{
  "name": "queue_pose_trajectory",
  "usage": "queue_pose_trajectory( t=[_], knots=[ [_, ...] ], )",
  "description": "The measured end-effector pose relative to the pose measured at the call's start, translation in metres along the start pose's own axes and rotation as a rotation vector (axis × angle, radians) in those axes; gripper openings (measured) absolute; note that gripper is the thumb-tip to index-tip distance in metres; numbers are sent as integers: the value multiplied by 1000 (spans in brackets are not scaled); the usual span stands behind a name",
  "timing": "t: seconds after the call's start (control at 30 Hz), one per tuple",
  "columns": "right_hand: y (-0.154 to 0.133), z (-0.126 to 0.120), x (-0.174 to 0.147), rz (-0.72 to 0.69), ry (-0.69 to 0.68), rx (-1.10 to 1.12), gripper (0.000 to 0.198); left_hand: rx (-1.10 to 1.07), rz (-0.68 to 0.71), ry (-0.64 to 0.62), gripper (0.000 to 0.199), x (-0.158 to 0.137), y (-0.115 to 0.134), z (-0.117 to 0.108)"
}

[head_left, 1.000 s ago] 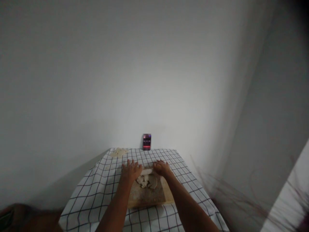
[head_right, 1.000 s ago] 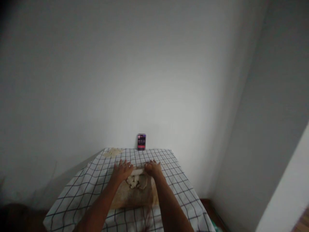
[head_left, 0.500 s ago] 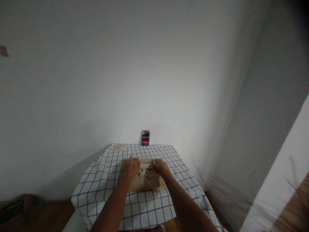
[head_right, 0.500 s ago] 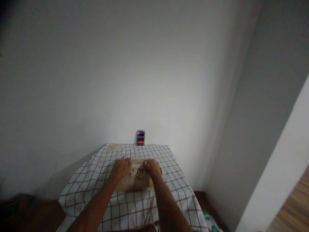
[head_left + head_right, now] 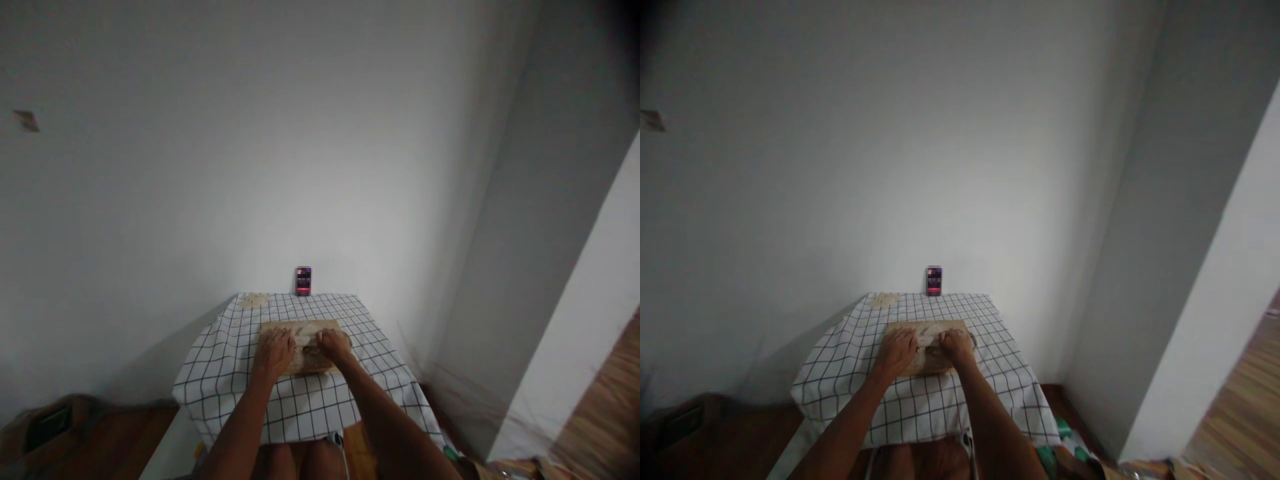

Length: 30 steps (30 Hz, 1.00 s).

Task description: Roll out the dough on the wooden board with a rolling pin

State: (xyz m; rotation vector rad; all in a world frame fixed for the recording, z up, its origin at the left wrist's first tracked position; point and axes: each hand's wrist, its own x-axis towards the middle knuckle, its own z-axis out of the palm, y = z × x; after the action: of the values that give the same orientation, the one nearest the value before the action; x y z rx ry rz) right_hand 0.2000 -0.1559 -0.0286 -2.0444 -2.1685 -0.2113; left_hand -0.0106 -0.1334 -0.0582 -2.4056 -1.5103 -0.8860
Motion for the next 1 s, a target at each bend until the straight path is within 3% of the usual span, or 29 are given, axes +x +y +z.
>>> queue_pose_trajectory(
  t=[0.33,0.63,0.83,1.0],
  knots=[
    [-1,11,-30,-116,23,7,35,-1,23,-59,44,-30,5,-13],
    [2,17,-36,-105,21,134,40,2,17,-17,51,-43,9,-13],
    [-2,12,-35,20,101,192,41,30,34,-15,51,-35,8,-10],
    [-6,1,-31,77,71,210,41,36,39,-42,50,-21,7,-8]
  ],
)
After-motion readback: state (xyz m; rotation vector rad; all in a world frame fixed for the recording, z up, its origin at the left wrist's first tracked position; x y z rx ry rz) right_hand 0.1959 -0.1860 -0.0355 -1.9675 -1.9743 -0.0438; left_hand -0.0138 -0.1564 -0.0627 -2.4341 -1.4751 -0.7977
